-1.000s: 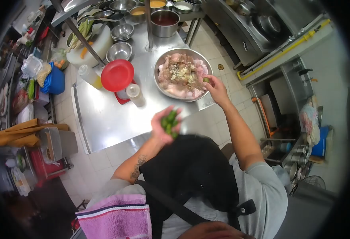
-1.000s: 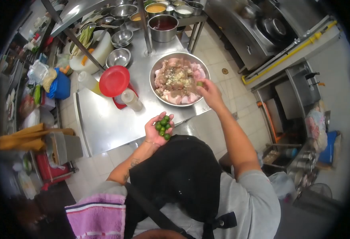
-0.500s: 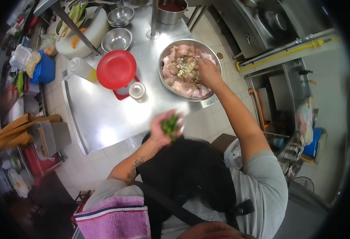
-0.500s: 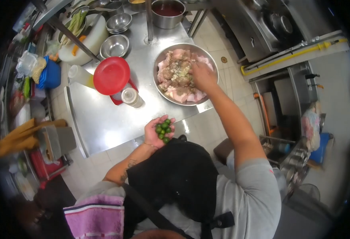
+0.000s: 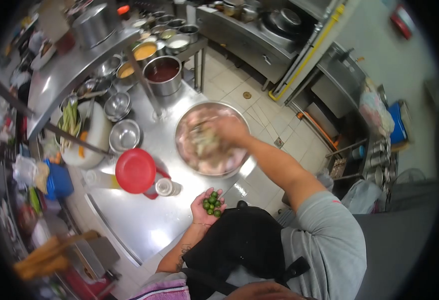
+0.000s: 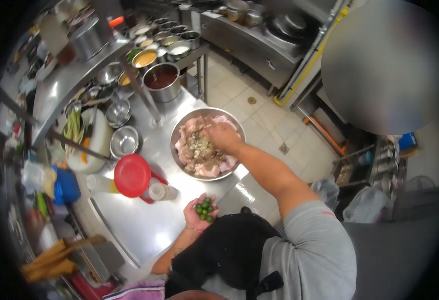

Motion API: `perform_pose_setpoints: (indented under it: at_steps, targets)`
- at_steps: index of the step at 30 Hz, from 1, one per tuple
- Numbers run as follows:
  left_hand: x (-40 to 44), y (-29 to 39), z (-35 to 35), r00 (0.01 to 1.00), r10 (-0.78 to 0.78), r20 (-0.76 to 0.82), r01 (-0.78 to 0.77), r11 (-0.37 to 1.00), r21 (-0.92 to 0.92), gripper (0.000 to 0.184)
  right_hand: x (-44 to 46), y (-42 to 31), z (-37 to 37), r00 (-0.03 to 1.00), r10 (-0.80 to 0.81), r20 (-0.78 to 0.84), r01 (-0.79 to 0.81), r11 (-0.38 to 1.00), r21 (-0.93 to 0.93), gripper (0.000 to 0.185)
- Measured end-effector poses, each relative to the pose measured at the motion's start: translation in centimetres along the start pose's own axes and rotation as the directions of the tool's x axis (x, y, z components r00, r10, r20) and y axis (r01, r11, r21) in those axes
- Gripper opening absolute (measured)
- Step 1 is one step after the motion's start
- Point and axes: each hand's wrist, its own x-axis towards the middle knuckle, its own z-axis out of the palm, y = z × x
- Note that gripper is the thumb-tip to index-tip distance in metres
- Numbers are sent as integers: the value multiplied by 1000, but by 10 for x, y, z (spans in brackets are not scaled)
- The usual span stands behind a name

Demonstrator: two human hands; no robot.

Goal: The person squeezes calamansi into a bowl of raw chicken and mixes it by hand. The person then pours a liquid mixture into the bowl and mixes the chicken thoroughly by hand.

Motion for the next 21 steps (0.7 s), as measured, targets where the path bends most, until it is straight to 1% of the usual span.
perform_pose_setpoints:
  at_steps: [1,3,5,7,8,9,10,11,12,13,14,15,16,17,18,19,20,21]
  targets:
    - [1,-2,6,1000,-10,-21,11,998,56,37,-1,-6,1,999,30,-13,-30,1000,2,22]
    - [7,-6,16,998,-41,-47,48,989,142,40,-4,-17,9,973,179,-147,-146,966,213,15]
    - [14,-10,21,997,-79,1,78,990,116,36,-17,-23,20,949,169,-266,-131,980,152,12]
    - [23,-15,24,994,-106,35,101,987,123,38,-26,-20,73,926,95,-366,-117,992,-38,11]
    - [25,-22,31,996,-66,-55,72,991,117,39,-43,-14,79,823,198,-533,-196,979,61,10]
    - [24,-24,38,993,-113,-25,115,988,103,40,-68,-2,77,675,285,-681,-250,956,152,10]
    - [22,-28,46,988,-155,27,150,980,129,40,-114,17,67,670,341,-660,-316,935,162,10]
    - [25,-34,49,991,-130,26,124,979,164,41,-168,38,48,703,392,-594,-253,918,306,11]
    - [29,-38,53,990,-138,33,130,976,173,41,-219,57,28,736,417,-534,-175,878,445,12]
    - [29,-42,57,990,-134,37,125,977,175,41,-273,69,11,737,518,-434,-401,852,336,15]
    - [34,-47,58,991,-131,29,124,976,177,41,-333,93,38,745,497,-446,-432,868,245,16]
    - [40,-55,64,992,-120,47,110,977,181,39,-390,102,46,615,636,-466,-561,768,309,16]
    - [43,-54,64,995,-79,56,68,982,178,38,-451,117,68,606,736,-302,-712,671,207,22]
    - [54,-57,67,997,-42,63,26,970,244,36,-488,116,46,574,819,8,-819,574,5,31]
    - [46,-69,93,998,28,-49,-18,981,194,35,-488,105,23,208,976,69,-978,205,48,39]
    - [53,-73,97,999,51,-14,-49,990,133,34,-491,105,27,249,968,-16,-968,249,-28,39]
    - [76,-65,81,989,13,145,-40,982,186,45,-459,104,23,307,951,-20,-951,308,11,39]
    - [81,-69,95,978,22,208,-70,971,229,43,-437,89,13,428,904,16,-841,392,374,37]
